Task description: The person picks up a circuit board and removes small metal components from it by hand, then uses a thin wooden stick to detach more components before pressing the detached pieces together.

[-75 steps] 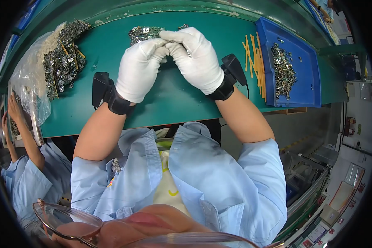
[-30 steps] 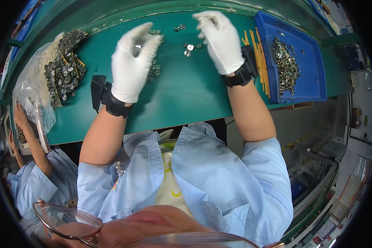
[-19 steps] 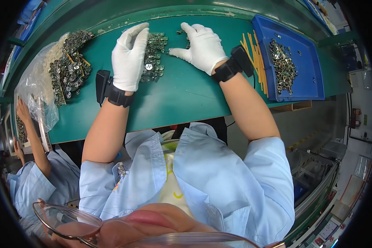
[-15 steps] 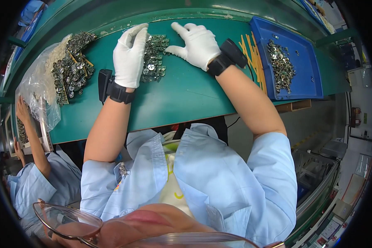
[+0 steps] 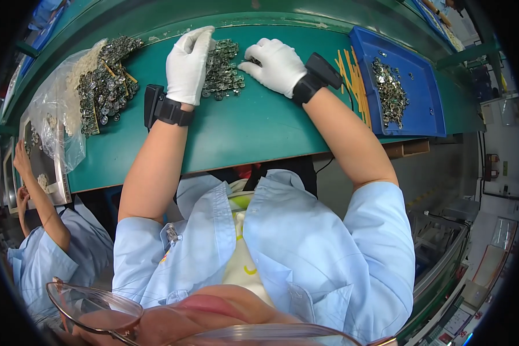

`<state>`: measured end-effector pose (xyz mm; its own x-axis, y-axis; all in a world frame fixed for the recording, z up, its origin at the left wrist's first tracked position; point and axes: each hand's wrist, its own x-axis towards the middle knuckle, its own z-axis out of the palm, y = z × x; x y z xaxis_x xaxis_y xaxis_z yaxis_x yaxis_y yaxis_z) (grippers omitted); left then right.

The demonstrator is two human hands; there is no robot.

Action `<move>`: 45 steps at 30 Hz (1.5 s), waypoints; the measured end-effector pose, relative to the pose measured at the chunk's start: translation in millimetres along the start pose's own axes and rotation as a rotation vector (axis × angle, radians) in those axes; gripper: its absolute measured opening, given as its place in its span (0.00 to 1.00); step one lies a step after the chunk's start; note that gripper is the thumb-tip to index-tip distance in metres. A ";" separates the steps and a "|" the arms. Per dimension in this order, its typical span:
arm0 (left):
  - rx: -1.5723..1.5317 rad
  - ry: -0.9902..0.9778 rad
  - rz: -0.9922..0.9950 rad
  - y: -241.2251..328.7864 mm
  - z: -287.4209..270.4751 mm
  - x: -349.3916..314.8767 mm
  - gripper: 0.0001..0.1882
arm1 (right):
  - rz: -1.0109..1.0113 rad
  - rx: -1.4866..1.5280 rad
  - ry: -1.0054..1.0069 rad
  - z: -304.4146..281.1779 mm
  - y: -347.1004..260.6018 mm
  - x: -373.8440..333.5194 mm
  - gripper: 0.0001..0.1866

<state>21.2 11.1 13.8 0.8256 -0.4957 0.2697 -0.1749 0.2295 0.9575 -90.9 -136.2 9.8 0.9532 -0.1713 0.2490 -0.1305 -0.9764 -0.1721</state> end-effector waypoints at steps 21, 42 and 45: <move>0.092 0.010 0.006 -10.8 -11.6 7.5 0.14 | 0.544 -0.008 0.635 -110.9 75.0 -37.0 0.21; 0.074 0.192 0.059 -29.4 -26.9 17.7 0.11 | 0.393 0.560 0.342 -112.9 39.1 -72.8 0.16; 0.078 0.240 0.076 -35.7 -26.0 22.2 0.10 | 0.176 0.538 0.122 -78.8 5.5 -35.8 0.16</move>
<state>59.7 13.7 -17.1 0.9105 -0.2640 0.3181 -0.2746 0.1890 0.9428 -147.2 -145.8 75.1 0.8871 -0.3702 0.2757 -0.0967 -0.7331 -0.6732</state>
